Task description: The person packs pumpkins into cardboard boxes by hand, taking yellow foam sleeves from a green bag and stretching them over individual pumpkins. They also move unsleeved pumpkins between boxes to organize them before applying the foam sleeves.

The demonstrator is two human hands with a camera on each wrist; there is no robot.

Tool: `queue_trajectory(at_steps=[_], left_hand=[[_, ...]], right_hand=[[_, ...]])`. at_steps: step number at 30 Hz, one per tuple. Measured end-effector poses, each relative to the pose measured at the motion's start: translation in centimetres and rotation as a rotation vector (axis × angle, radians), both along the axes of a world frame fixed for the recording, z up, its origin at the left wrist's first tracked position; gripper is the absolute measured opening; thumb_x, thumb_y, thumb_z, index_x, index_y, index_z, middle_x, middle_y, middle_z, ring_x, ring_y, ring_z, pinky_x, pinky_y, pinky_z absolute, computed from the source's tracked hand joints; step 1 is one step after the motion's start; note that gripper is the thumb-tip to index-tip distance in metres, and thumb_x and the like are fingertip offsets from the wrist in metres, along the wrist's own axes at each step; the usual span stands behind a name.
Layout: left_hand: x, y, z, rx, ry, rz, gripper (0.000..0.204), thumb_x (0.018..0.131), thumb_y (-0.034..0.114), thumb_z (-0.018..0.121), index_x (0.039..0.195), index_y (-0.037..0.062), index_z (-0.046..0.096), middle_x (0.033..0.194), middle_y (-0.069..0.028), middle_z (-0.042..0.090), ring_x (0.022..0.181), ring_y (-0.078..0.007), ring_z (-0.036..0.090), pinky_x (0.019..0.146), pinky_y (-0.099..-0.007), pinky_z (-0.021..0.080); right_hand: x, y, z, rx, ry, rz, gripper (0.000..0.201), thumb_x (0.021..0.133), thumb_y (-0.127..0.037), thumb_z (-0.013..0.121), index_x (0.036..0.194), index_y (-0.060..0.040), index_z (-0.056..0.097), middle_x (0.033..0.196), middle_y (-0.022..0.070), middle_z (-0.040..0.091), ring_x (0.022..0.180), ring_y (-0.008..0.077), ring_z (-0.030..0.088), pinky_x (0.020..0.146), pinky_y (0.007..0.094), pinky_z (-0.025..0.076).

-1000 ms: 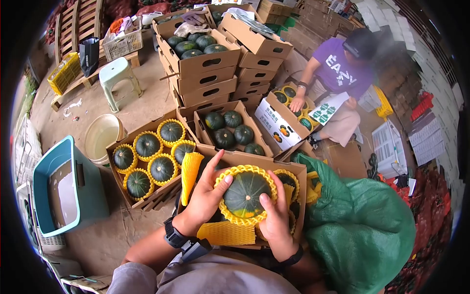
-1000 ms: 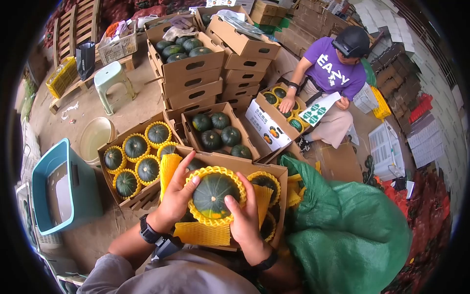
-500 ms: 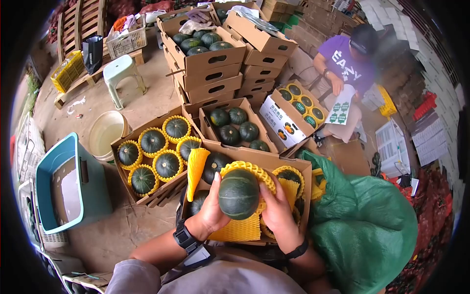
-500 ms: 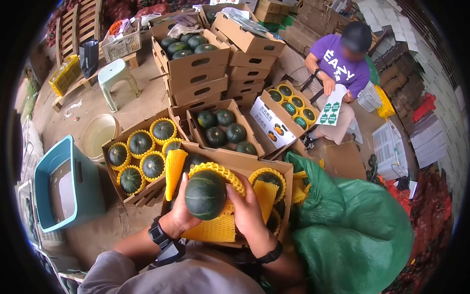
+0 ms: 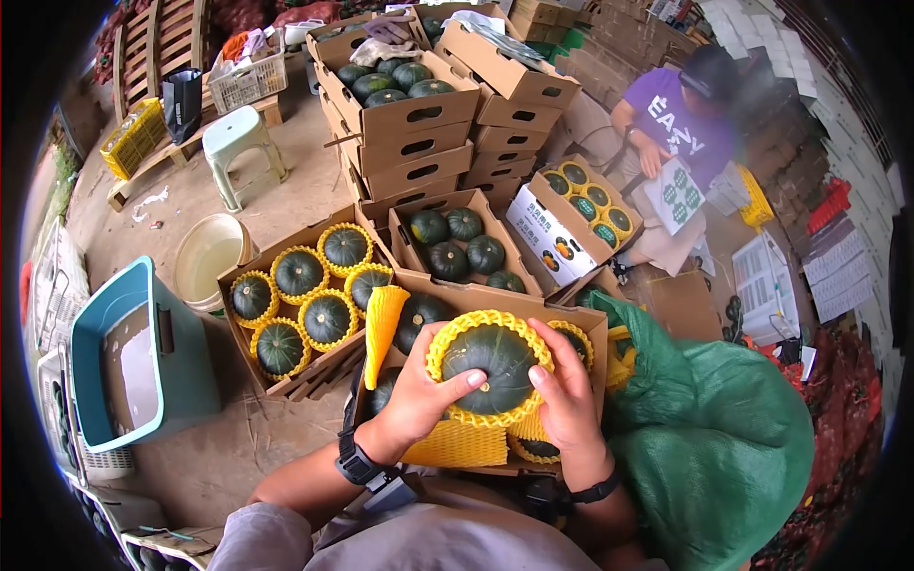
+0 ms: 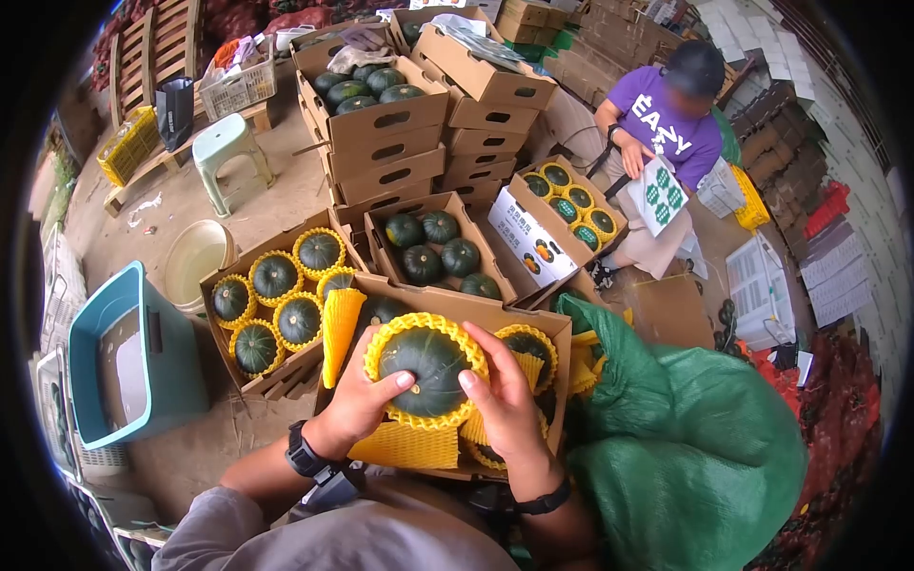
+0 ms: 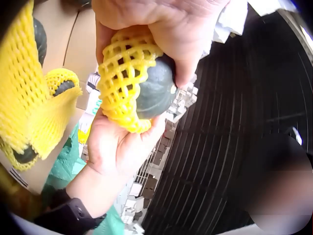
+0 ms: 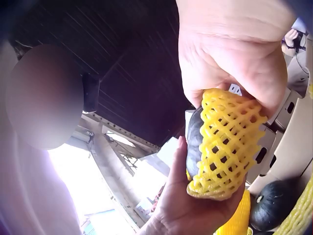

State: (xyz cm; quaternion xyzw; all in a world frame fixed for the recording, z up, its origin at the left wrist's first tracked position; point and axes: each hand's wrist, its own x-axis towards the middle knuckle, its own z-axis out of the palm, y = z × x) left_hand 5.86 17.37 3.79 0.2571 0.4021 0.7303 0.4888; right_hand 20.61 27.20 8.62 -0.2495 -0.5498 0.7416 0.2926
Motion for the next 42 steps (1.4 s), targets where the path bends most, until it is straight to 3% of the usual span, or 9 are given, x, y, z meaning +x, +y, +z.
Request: queue_trajectory(at_steps=[8, 12, 15, 20, 24, 28, 34, 36, 42], left_hand=[[-0.1, 0.1, 0.7, 0.043, 0.19, 0.09, 0.075, 0.073, 0.017, 0.082, 0.128, 0.0037, 0.034, 0.118, -0.0094, 0.051, 0.111, -0.0164, 0.051, 0.097, -0.0317, 0.043], [0.7, -1.0, 0.2, 0.278, -0.509, -0.169, 0.094, 0.079, 0.047, 0.071, 0.149, 0.0152, 0.016, 0.145, -0.011, 0.035, 0.133, -0.0244, 0.037, 0.11, -0.0408, 0.03], [-0.4, -1.3, -2.0, 0.133, -0.535, -0.271, 0.08, 0.087, 0.044, 0.062, 0.149, 0.0194, 0.016, 0.148, -0.0075, 0.031, 0.136, -0.024, 0.033, 0.113, -0.0413, 0.027], [-1.2, -1.8, -0.5, -0.089, -0.414, -0.244, 0.064, 0.095, 0.041, 0.053, 0.146, 0.0179, 0.022, 0.141, -0.0078, 0.037, 0.131, -0.0202, 0.037, 0.107, -0.0374, 0.033], [-1.8, -3.3, -2.5, -0.27, 1.032, -0.406, 0.061, 0.083, 0.024, 0.067, 0.136, 0.0084, 0.04, 0.112, -0.0112, 0.058, 0.108, -0.0282, 0.053, 0.097, -0.0381, 0.04], [-0.4, -3.6, -2.4, -0.16, 1.395, -0.53, 0.047, 0.072, 0.009, 0.066, 0.118, 0.0081, 0.053, 0.095, -0.0124, 0.056, 0.095, -0.0313, 0.056, 0.084, -0.0419, 0.044], [-1.6, -3.7, -0.8, -0.246, 0.873, -0.059, 0.024, 0.086, 0.012, 0.064, 0.105, 0.004, 0.053, 0.087, -0.0158, 0.06, 0.078, -0.033, 0.062, 0.069, -0.0367, 0.049], [-1.8, -2.7, 1.8, -0.307, 0.926, 0.034, 0.023, 0.088, 0.02, 0.066, 0.098, 0.0023, 0.055, 0.078, -0.0165, 0.06, 0.071, -0.0325, 0.062, 0.065, -0.0355, 0.048], [-3.9, -1.0, 3.3, -0.127, 1.387, -0.011, 0.042, 0.082, 0.041, 0.067, 0.068, 0.0034, 0.055, 0.063, -0.0119, 0.053, 0.056, -0.0334, 0.056, 0.054, -0.0409, 0.044]], right_hand=[[-1.7, -1.6, -2.3, 0.402, 0.029, -0.202, 0.058, 0.089, -0.025, 0.063, 0.136, 0.0015, 0.039, 0.128, 0.0115, 0.049, 0.116, 0.0189, 0.048, 0.102, 0.0315, 0.036], [-1.9, 0.0, -2.0, -0.026, 0.085, 0.09, 0.068, 0.09, -0.033, 0.06, 0.143, -0.0029, 0.03, 0.134, 0.0188, 0.043, 0.119, 0.0262, 0.048, 0.103, 0.0354, 0.036], [-1.8, 0.4, -2.0, 1.128, -0.44, 0.072, 0.092, 0.078, -0.049, 0.07, 0.147, -0.0102, 0.023, 0.144, 0.0357, 0.018, 0.128, 0.0528, 0.031, 0.105, 0.0491, 0.033], [-2.3, 2.9, -1.7, 0.39, -0.205, 0.411, 0.089, 0.071, -0.031, 0.079, 0.14, -0.0058, 0.03, 0.139, 0.0174, 0.037, 0.13, 0.0281, 0.038, 0.108, 0.0393, 0.031], [-3.4, 5.7, -4.1, 0.967, -0.37, 0.187, 0.078, 0.067, -0.027, 0.079, 0.132, -0.0102, 0.04, 0.131, 0.0152, 0.041, 0.124, 0.0316, 0.044, 0.103, 0.0414, 0.037], [-4.6, 4.3, -6.4, 1.276, -1.122, 0.387, 0.076, 0.061, -0.028, 0.081, 0.13, -0.0296, 0.049, 0.139, 0.0157, 0.034, 0.126, 0.0377, 0.038, 0.098, 0.05, 0.041], [-3.7, 2.9, -4.3, 0.805, -0.364, 0.002, 0.038, 0.093, -0.03, 0.057, 0.124, -0.0081, 0.055, 0.125, 0.0194, 0.049, 0.115, 0.029, 0.051, 0.095, 0.036, 0.041], [-3.0, 1.2, -2.0, 0.04, -0.236, 0.227, 0.031, 0.098, -0.027, 0.05, 0.116, -0.003, 0.058, 0.104, 0.0123, 0.06, 0.099, 0.0158, 0.057, 0.089, 0.0284, 0.044], [0.3, 0.2, -0.2, -0.227, -0.192, 0.426, 0.028, 0.095, -0.016, 0.054, 0.118, 0.0009, 0.055, 0.101, 0.0029, 0.063, 0.092, 0.0116, 0.06, 0.082, 0.0264, 0.048]])
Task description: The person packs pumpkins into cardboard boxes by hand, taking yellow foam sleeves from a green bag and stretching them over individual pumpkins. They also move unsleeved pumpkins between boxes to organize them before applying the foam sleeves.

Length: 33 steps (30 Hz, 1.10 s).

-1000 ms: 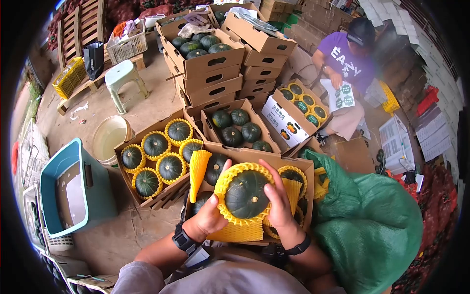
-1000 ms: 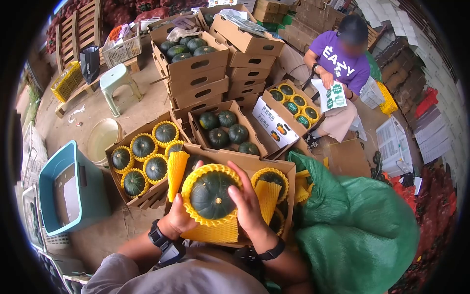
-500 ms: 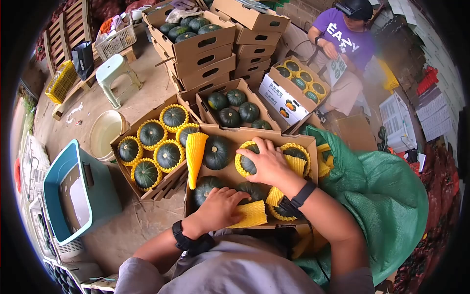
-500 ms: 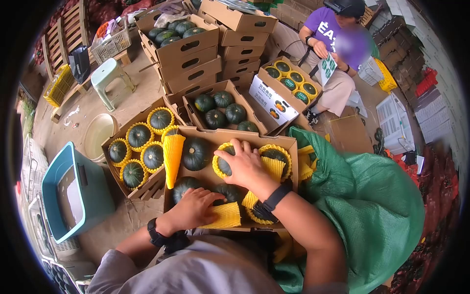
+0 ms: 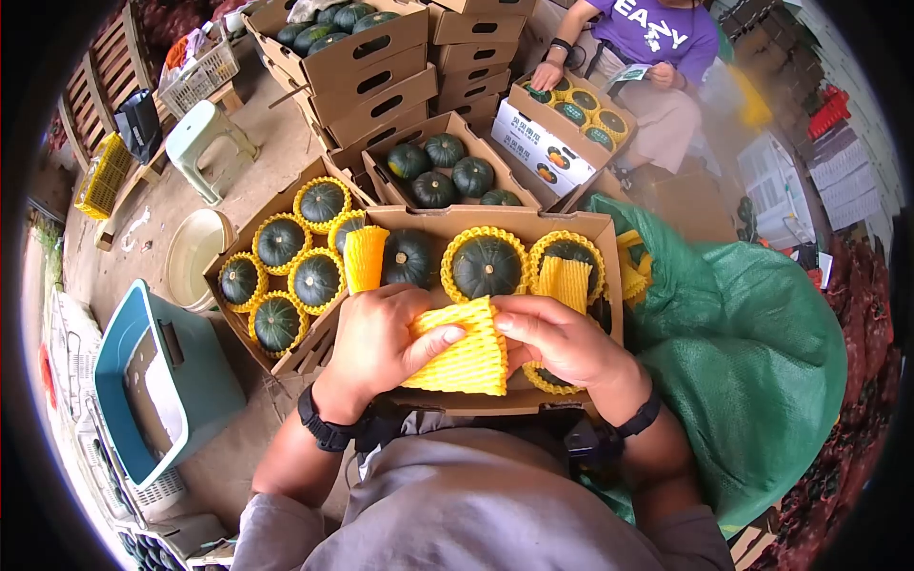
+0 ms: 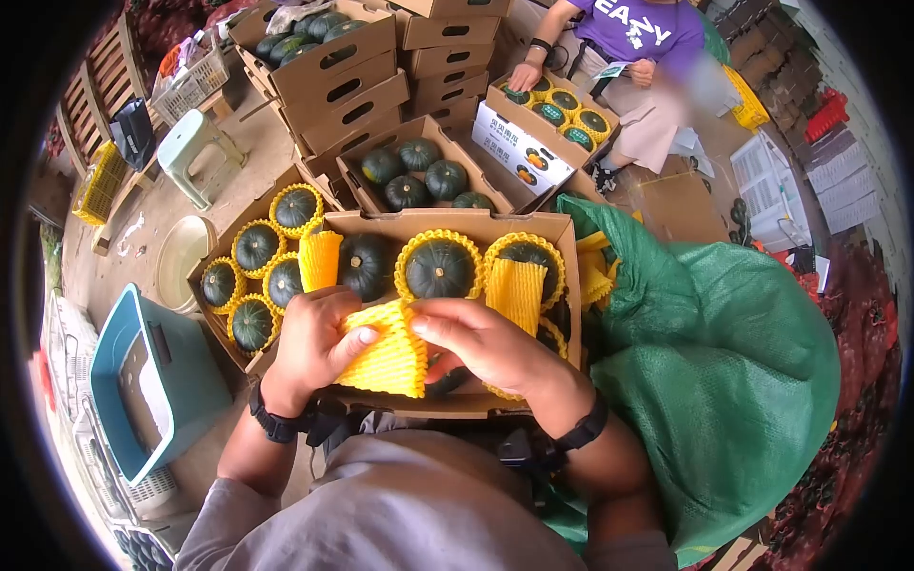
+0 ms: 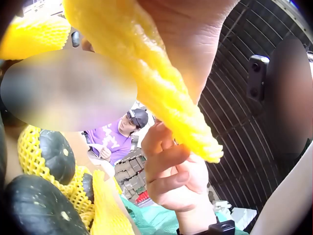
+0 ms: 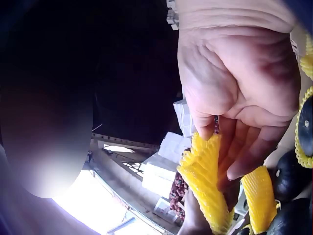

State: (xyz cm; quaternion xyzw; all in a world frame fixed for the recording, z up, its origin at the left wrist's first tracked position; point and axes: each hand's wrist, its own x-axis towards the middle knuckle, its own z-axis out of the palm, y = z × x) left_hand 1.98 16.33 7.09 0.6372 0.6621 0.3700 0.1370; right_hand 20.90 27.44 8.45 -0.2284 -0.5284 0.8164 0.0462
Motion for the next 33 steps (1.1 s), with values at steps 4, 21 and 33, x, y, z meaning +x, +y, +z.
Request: queue_trajectory(at_steps=[4, 21, 33], left_hand=[[2.2, 1.0, 0.5, 0.118, 0.074, -0.03, 0.041, 0.078, 0.042, 0.071, 0.068, 0.0044, 0.057, 0.062, -0.0107, 0.052, 0.055, -0.0308, 0.056, 0.052, -0.039, 0.044], [4.4, 0.4, -1.6, 0.077, -1.646, -0.096, 0.034, 0.096, 0.03, 0.052, 0.117, 0.0028, 0.054, 0.11, -0.0092, 0.062, 0.099, -0.0136, 0.06, 0.089, -0.0271, 0.046], [4.8, -1.3, -0.6, 0.342, 0.096, 0.039, 0.019, 0.076, 0.017, 0.07, 0.091, 0.0083, 0.063, 0.116, -0.0108, 0.055, 0.103, -0.0319, 0.048, 0.091, -0.0433, 0.037]], right_hand=[[-0.3, 0.0, -0.9, 0.304, 0.126, -0.041, 0.022, 0.09, -0.002, 0.056, 0.112, -0.0005, 0.057, 0.102, 0.0058, 0.062, 0.092, 0.0124, 0.06, 0.082, 0.0267, 0.049], [2.6, -1.1, -2.4, -0.679, 0.598, -0.441, 0.044, 0.095, -0.024, 0.046, 0.131, -0.0008, 0.047, 0.129, 0.0128, 0.056, 0.123, 0.0263, 0.05, 0.106, 0.0414, 0.037], [0.9, -4.7, -3.8, -0.265, 0.5, -0.528, 0.039, 0.094, -0.028, 0.056, 0.125, -0.004, 0.049, 0.123, 0.0062, 0.055, 0.12, 0.0192, 0.047, 0.101, 0.0391, 0.036]])
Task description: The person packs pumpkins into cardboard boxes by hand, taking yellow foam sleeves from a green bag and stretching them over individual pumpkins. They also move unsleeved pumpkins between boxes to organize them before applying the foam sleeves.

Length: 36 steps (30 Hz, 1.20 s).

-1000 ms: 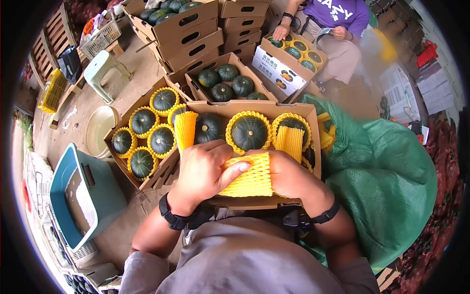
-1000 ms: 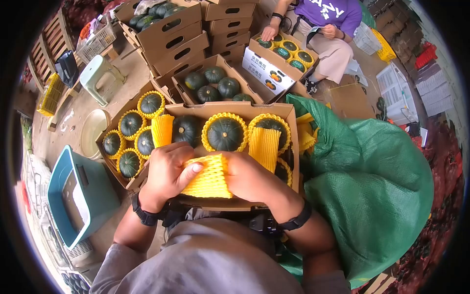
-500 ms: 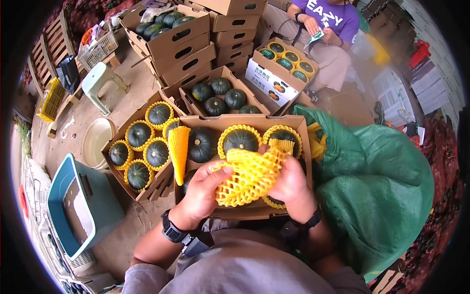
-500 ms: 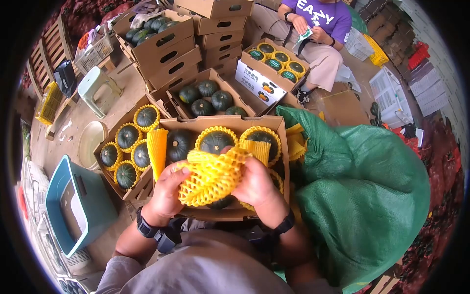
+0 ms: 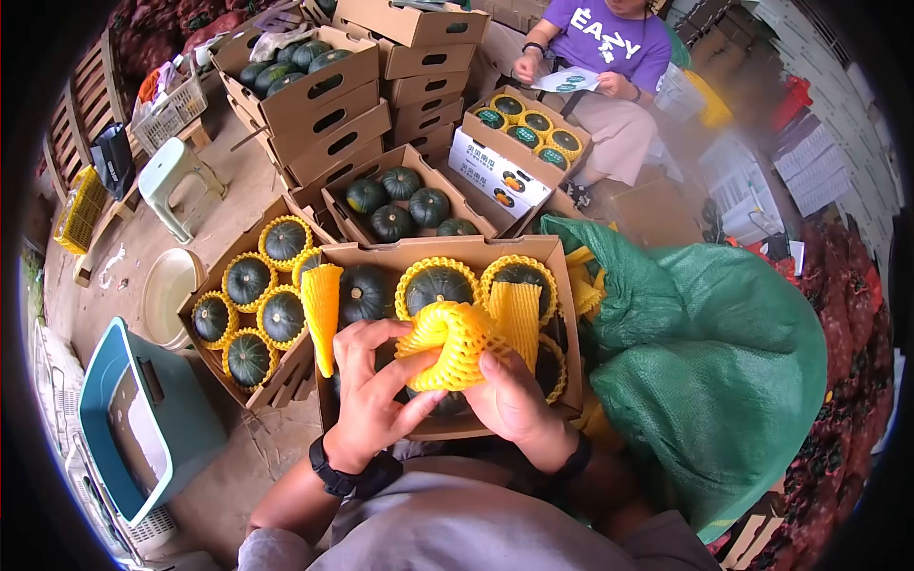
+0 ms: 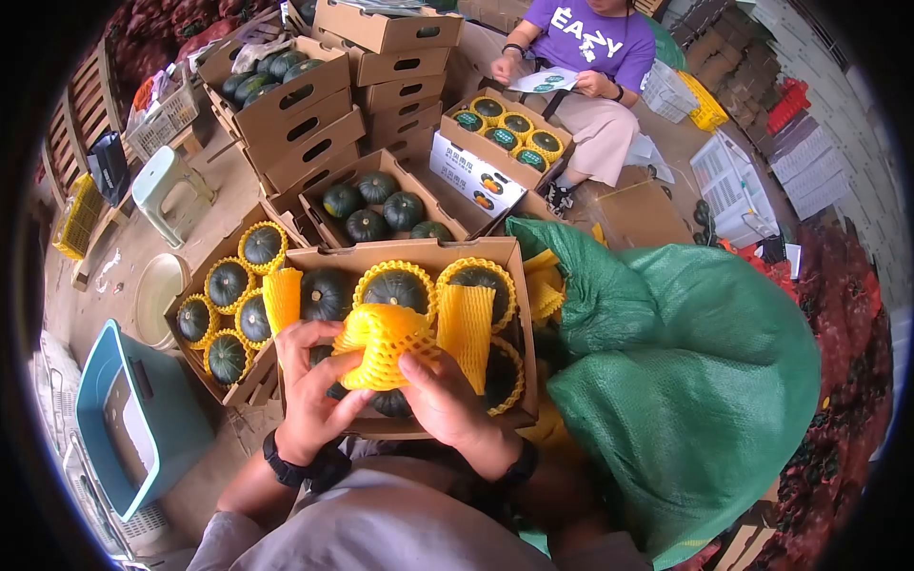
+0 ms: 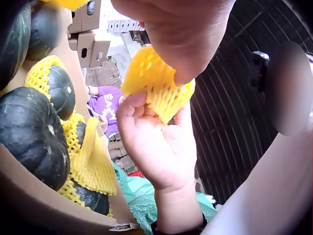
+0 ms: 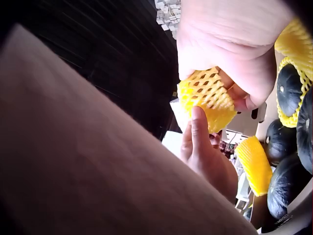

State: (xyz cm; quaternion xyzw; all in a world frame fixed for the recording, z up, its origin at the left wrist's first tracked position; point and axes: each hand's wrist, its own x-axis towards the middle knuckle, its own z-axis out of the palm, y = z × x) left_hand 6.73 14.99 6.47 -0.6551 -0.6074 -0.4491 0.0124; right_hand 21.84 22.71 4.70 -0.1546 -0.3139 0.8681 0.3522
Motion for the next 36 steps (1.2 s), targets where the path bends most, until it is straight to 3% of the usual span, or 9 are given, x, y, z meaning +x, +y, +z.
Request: queue_trajectory(at_steps=[5, 8, 11, 13, 15, 20, 25, 31, 36], left_hand=[[-1.1, 0.6, -0.8, -0.113, -0.308, -0.341, 0.016, 0.08, 0.016, 0.07, 0.076, 0.0061, 0.058, 0.079, -0.0062, 0.061, 0.075, -0.0208, 0.055, 0.076, -0.0345, 0.042], [-0.5, -0.8, -3.8, -0.429, -1.162, -0.384, 0.039, 0.086, 0.028, 0.068, 0.06, 0.007, 0.048, 0.057, 0.001, 0.051, 0.051, -0.0066, 0.043, 0.047, -0.0256, 0.032], [-0.4, -2.0, -2.5, -0.549, -2.04, -0.807, 0.026, 0.082, 0.013, 0.063, 0.104, 0.0029, 0.056, 0.099, -0.0077, 0.062, 0.092, -0.0165, 0.059, 0.083, -0.0298, 0.045], [-0.3, -2.4, -3.3, -0.64, -1.612, -0.65, 0.045, 0.076, 0.001, 0.058, 0.12, 0.0035, 0.051, 0.115, -0.0119, 0.059, 0.099, -0.0225, 0.061, 0.089, -0.0337, 0.046], [-1.2, -2.1, -3.3, -0.895, -0.634, -0.099, 0.039, 0.073, 0.001, 0.056, 0.113, 0.0014, 0.054, 0.108, -0.016, 0.06, 0.091, -0.0197, 0.062, 0.075, -0.0315, 0.049], [-0.5, 0.1, -5.6, -0.883, -0.251, -0.095, 0.058, 0.079, 0.016, 0.057, 0.132, -0.0034, 0.043, 0.116, -0.026, 0.057, 0.105, -0.0396, 0.057, 0.09, -0.042, 0.045], [-0.7, 2.0, -6.1, -0.809, -0.337, -0.003, 0.056, 0.076, 0.016, 0.059, 0.128, 0.0009, 0.046, 0.107, -0.0234, 0.06, 0.103, -0.0385, 0.057, 0.09, -0.0419, 0.045], [-1.5, -0.9, -5.8, -0.51, -0.98, -0.114, 0.044, 0.076, 0.007, 0.059, 0.117, 0.0025, 0.044, 0.104, -0.011, 0.057, 0.096, -0.0213, 0.057, 0.09, -0.0318, 0.044], [-1.7, -0.9, -3.9, -0.403, -1.42, -0.402, 0.055, 0.091, 0.013, 0.047, 0.142, -0.0015, 0.034, 0.12, -0.0101, 0.058, 0.106, -0.0145, 0.056, 0.092, -0.0289, 0.045]], right_hand=[[0.1, 2.1, -2.4, -0.137, -0.161, -0.136, 0.045, 0.097, -0.048, 0.04, 0.104, -0.0069, 0.057, 0.108, 0.0061, 0.06, 0.107, 0.0185, 0.052, 0.096, 0.0367, 0.038], [1.3, 0.0, 0.2, 0.637, -0.587, 0.495, 0.033, 0.095, -0.034, 0.056, 0.092, -0.0016, 0.056, 0.085, 0.0028, 0.056, 0.08, 0.0093, 0.051, 0.072, 0.0275, 0.043], [2.3, 0.0, -0.8, 0.063, -0.443, 0.163, 0.021, 0.093, -0.024, 0.06, 0.087, -0.0049, 0.055, 0.08, -0.0029, 0.054, 0.075, 0.0042, 0.049, 0.068, 0.0233, 0.042], [3.1, 0.2, 2.2, -0.247, -0.341, 0.06, 0.014, 0.093, -0.019, 0.06, 0.093, -0.0061, 0.053, 0.084, -0.0039, 0.052, 0.078, 0.0039, 0.049, 0.073, 0.0224, 0.043], [5.6, -0.8, 1.1, 0.367, -0.781, 0.297, 0.02, 0.092, -0.017, 0.061, 0.103, -0.0041, 0.051, 0.093, 0.0019, 0.055, 0.085, 0.0068, 0.052, 0.078, 0.0229, 0.043], [6.0, -2.3, -1.6, 0.201, -0.825, 0.511, 0.086, 0.088, -0.006, 0.059, 0.151, -0.0169, 0.001, 0.123, 0.015, 0.05, 0.108, 0.0194, 0.054, 0.089, 0.0313, 0.046], [2.7, -2.0, -3.4, -0.419, -0.536, 0.241, 0.081, 0.09, -0.001, 0.046, 0.151, -0.0284, 0.001, 0.134, 0.0112, 0.045, 0.113, 0.0198, 0.054, 0.089, 0.0376, 0.049], [3.2, -2.7, -0.3, 0.687, -0.7, 0.244, 0.063, 0.095, -0.003, 0.039, 0.15, -0.0037, 0.008, 0.149, 0.017, 0.026, 0.138, 0.0217, 0.028, 0.112, 0.0319, 0.021], [1.7, -0.9, -0.2, 0.768, -0.644, 0.115, 0.049, 0.097, -0.008, 0.037, 0.145, -0.0028, 0.028, 0.147, 0.0141, 0.035, 0.134, 0.0221, 0.037, 0.108, 0.0317, 0.028]])
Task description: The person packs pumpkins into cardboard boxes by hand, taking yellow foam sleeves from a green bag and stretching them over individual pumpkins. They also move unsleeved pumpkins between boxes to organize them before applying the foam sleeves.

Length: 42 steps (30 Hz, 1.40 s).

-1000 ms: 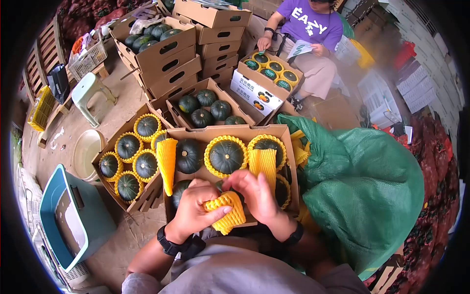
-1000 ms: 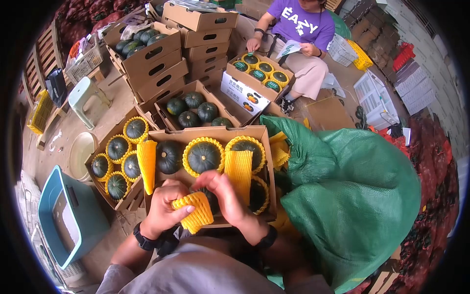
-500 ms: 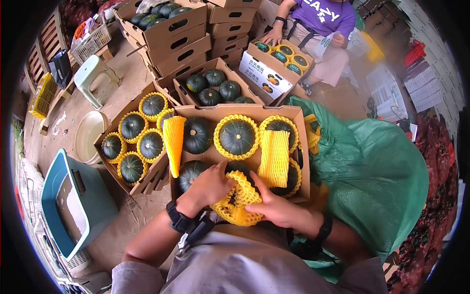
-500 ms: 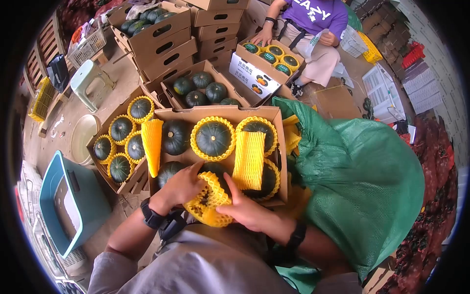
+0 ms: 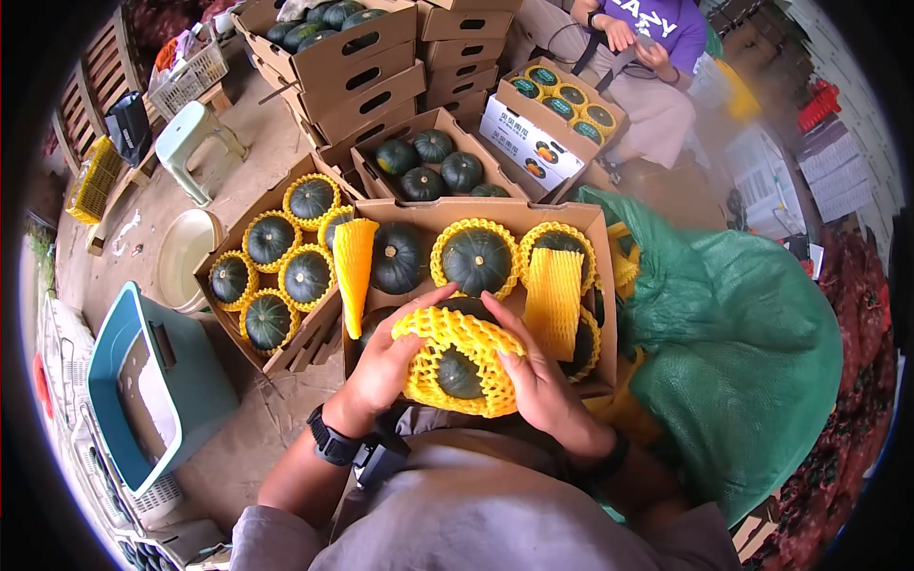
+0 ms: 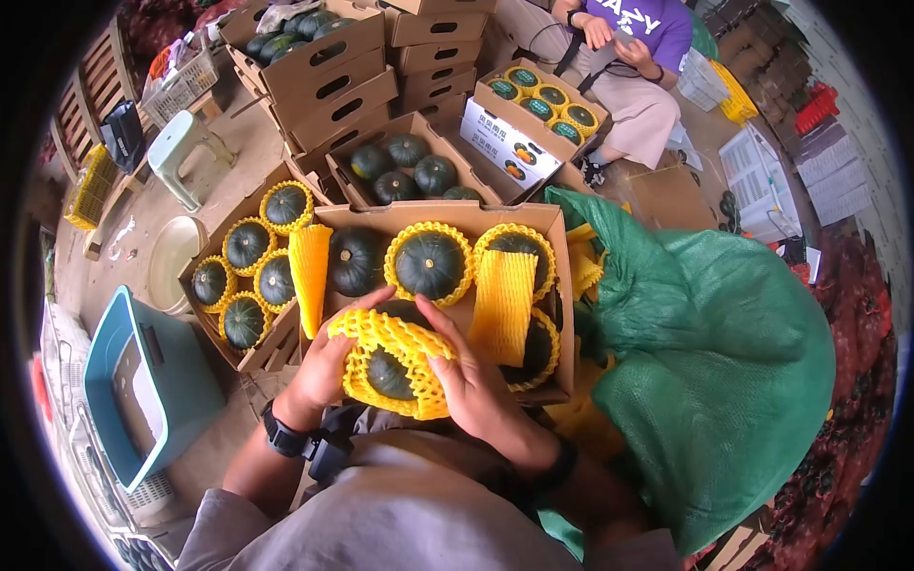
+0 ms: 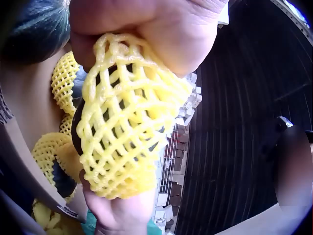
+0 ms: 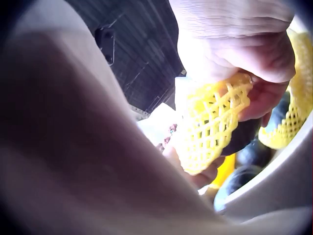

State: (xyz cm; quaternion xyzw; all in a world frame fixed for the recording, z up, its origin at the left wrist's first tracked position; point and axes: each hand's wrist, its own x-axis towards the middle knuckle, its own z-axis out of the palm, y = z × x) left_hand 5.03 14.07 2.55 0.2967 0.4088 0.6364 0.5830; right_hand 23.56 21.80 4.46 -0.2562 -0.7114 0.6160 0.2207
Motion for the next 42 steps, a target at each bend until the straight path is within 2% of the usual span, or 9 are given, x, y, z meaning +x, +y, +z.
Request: queue_trajectory(at_steps=[4, 11, 15, 19, 26, 31, 34, 38, 42], left_hand=[[-0.3, -0.5, -0.5, -0.196, -0.176, -0.02, 0.044, 0.094, 0.02, 0.046, 0.13, -0.0051, 0.049, 0.112, -0.0119, 0.064, 0.102, -0.0178, 0.061, 0.093, -0.0298, 0.045], [1.9, 0.7, 1.0, -0.061, -0.327, 0.082, 0.058, 0.099, 0.045, 0.037, 0.139, 0.0043, 0.04, 0.117, -0.0121, 0.058, 0.108, -0.0213, 0.057, 0.094, -0.0323, 0.044], [0.1, 0.3, 0.2, -0.111, 0.168, -0.262, 0.067, 0.097, 0.054, 0.034, 0.146, 0.0086, 0.029, 0.134, -0.0117, 0.045, 0.122, -0.0185, 0.044, 0.104, -0.032, 0.034], [1.6, 0.4, 1.8, -0.053, 0.307, 0.239, 0.057, 0.097, 0.028, 0.052, 0.145, 0.0055, 0.031, 0.133, -0.0113, 0.049, 0.121, -0.0172, 0.046, 0.103, -0.0296, 0.035], [1.5, -1.8, -0.6, 0.102, -0.383, 0.063, 0.085, 0.085, 0.037, 0.066, 0.149, 0.007, 0.019, 0.145, -0.0125, 0.035, 0.131, -0.0233, 0.039, 0.109, -0.0384, 0.032], [0.9, -3.2, -1.6, -0.069, -0.673, -0.017, 0.083, 0.084, 0.039, 0.065, 0.147, 0.0112, 0.019, 0.149, -0.0111, 0.028, 0.135, -0.0256, 0.034, 0.112, -0.041, 0.028], [1.4, -2.9, -1.2, -0.057, -0.233, 0.059, 0.065, 0.092, 0.036, 0.056, 0.142, 0.01, 0.024, 0.14, -0.0088, 0.037, 0.125, -0.0228, 0.042, 0.107, -0.0379, 0.034], [-2.5, -3.5, 2.9, -0.242, 0.239, -0.245, 0.07, 0.094, 0.056, 0.043, 0.144, 0.0079, 0.029, 0.126, -0.0084, 0.048, 0.115, -0.0188, 0.05, 0.087, -0.0312, 0.047], [-5.1, -0.8, 0.7, -0.154, 1.217, 0.59, 0.056, 0.084, 0.019, 0.067, 0.132, 0.0018, 0.045, 0.101, -0.0121, 0.056, 0.091, -0.0271, 0.057, 0.081, -0.0353, 0.047]], right_hand=[[0.4, 0.8, 0.8, 0.063, -0.22, -0.204, 0.035, 0.1, -0.018, 0.038, 0.122, 0.004, 0.055, 0.112, 0.0112, 0.065, 0.096, 0.018, 0.063, 0.087, 0.0304, 0.048], [-1.6, 0.4, 1.2, -1.005, 0.313, -0.356, 0.04, 0.099, -0.035, 0.043, 0.109, -0.0003, 0.059, 0.103, 0.0093, 0.066, 0.096, 0.0179, 0.063, 0.087, 0.0341, 0.049], [-0.1, 1.6, 0.9, -0.103, 0.284, -0.404, 0.025, 0.096, -0.022, 0.053, 0.101, 0.002, 0.057, 0.091, 0.0072, 0.064, 0.086, 0.0141, 0.059, 0.082, 0.0264, 0.045], [-2.0, 0.5, 0.9, -0.705, 0.32, -0.255, 0.049, 0.09, -0.011, 0.063, 0.133, -0.0021, 0.042, 0.131, 0.0092, 0.044, 0.119, 0.0151, 0.044, 0.1, 0.0293, 0.037], [-1.5, 0.2, 0.0, -0.534, 0.475, -0.099, 0.062, 0.088, -0.017, 0.063, 0.14, -0.0025, 0.033, 0.139, 0.0134, 0.037, 0.127, 0.0228, 0.038, 0.109, 0.037, 0.028], [-1.8, 1.4, 0.8, 0.614, -0.112, 0.057, 0.088, 0.075, -0.034, 0.076, 0.145, -0.0086, 0.029, 0.146, 0.0302, 0.015, 0.131, 0.0478, 0.029, 0.107, 0.0488, 0.029], [-2.4, 0.1, 2.3, 0.726, -0.225, 0.267, 0.108, 0.058, -0.037, 0.086, 0.147, -0.0184, 0.026, 0.15, 0.0295, 0.006, 0.136, 0.0479, 0.023, 0.107, 0.0514, 0.03], [-0.8, 3.1, 0.5, 0.331, 0.003, 0.325, 0.093, 0.058, -0.027, 0.085, 0.137, -0.0092, 0.038, 0.135, 0.0196, 0.038, 0.129, 0.0365, 0.036, 0.107, 0.0431, 0.032], [-0.6, 3.5, -0.6, 0.521, -0.16, 0.356, 0.088, 0.056, -0.028, 0.085, 0.133, -0.0212, 0.045, 0.129, 0.0216, 0.037, 0.122, 0.0404, 0.041, 0.105, 0.0451, 0.035]])
